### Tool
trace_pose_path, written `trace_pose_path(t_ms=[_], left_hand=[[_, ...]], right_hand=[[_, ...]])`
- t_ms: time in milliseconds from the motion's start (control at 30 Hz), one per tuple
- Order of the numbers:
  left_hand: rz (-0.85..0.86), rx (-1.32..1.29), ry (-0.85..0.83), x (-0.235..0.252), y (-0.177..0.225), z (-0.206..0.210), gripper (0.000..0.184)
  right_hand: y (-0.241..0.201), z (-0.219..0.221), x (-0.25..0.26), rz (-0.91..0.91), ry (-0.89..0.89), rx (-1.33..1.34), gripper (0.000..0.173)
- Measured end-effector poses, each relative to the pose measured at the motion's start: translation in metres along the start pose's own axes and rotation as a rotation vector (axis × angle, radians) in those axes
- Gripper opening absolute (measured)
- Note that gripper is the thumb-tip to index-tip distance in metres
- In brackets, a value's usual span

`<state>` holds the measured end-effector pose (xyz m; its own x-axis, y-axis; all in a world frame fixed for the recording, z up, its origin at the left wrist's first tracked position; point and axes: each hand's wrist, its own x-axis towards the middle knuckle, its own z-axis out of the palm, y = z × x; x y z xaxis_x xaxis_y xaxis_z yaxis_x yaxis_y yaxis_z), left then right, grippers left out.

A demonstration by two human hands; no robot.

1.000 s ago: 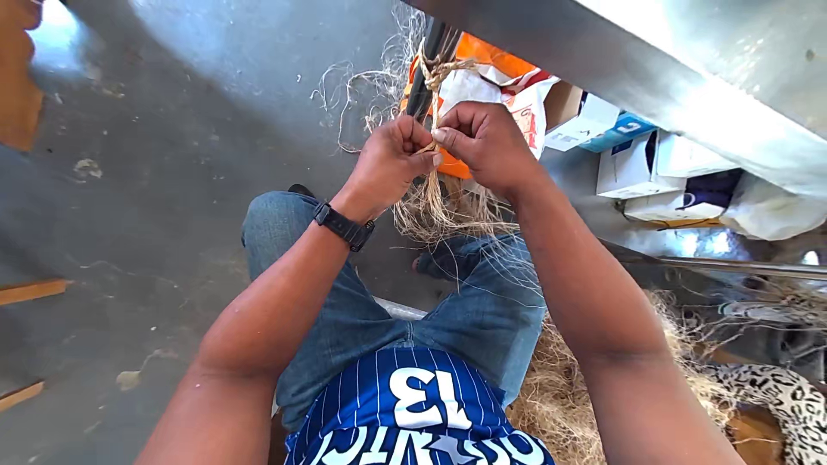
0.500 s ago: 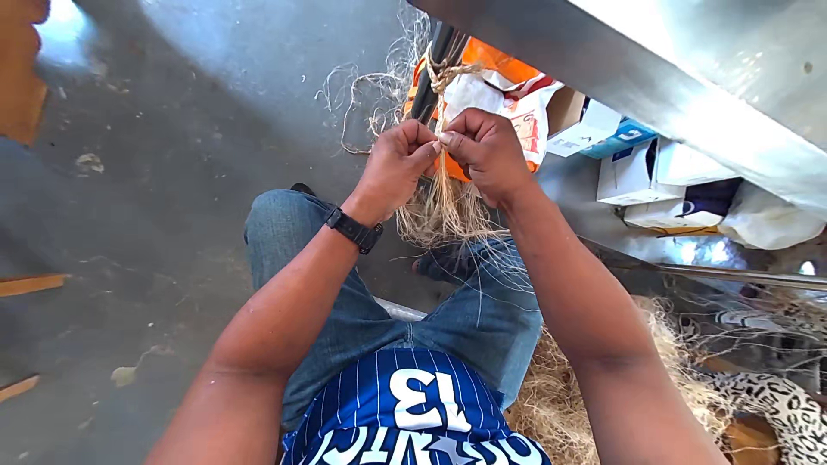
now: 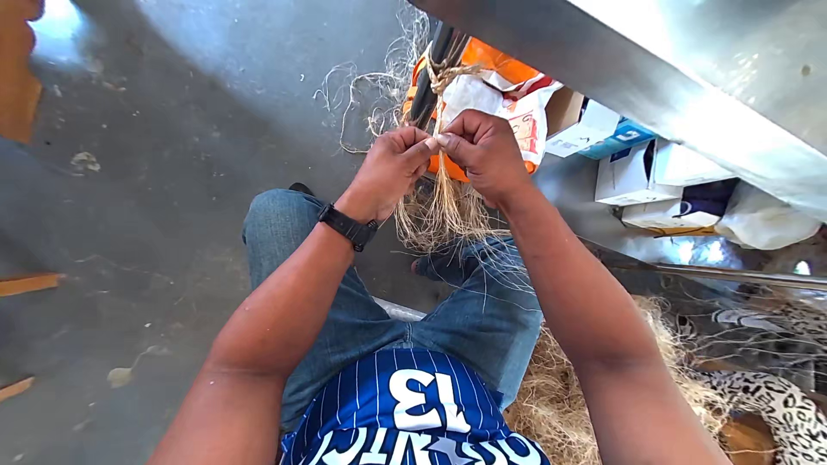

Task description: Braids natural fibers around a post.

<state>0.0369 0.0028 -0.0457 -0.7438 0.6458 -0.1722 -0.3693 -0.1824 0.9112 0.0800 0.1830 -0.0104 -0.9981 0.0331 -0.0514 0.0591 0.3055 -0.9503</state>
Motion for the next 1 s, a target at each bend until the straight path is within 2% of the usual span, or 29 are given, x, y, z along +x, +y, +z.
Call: trace_pose_path(t_ms=[133,300,433,500,533,600,700,800,1000], left_hand=[[-0.064,-0.045,-0.038,0.005,0.006,-0.002,0.017],[-0.035,-0.048,-0.077,0.009,0.007,-0.003,0.016],[0.067,-0.027,0.000,0.009,-0.003,0.002,0.013],[0.143,-0.003,0.027,0.010,-0.011,0.006,0.012],[0.174,0.003,0.035,0.011,-0.014,0.007,0.013],[0.201,0.010,0.041,0.012,-0.017,0.009,0.014],[0.203,0.015,0.028,0.011,-0.017,0.010,0.013],[0.224,0.011,0.034,0.011,-0.019,0.007,0.013],[0.236,0.008,0.076,0.011,-0.018,0.016,0.015]], right_hand=[[-0.004,-0.005,-0.004,-0.027,0.001,-0.130,0.013],[-0.010,-0.024,-0.015,-0.049,-0.030,-0.114,0.015],[-0.016,-0.020,-0.033,-0.183,0.207,-0.604,0.027],[-0.019,-0.002,-0.045,-0.309,0.374,-0.753,0.026],[-0.020,0.008,-0.051,-0.304,0.421,-0.790,0.028],[-0.021,0.023,-0.055,-0.128,0.376,-0.755,0.029],[-0.012,0.027,-0.047,0.116,0.271,-0.436,0.022],[-0.007,0.030,-0.043,0.136,0.255,-0.263,0.017],[-0.007,0.030,-0.046,0.030,0.281,-0.372,0.017]])
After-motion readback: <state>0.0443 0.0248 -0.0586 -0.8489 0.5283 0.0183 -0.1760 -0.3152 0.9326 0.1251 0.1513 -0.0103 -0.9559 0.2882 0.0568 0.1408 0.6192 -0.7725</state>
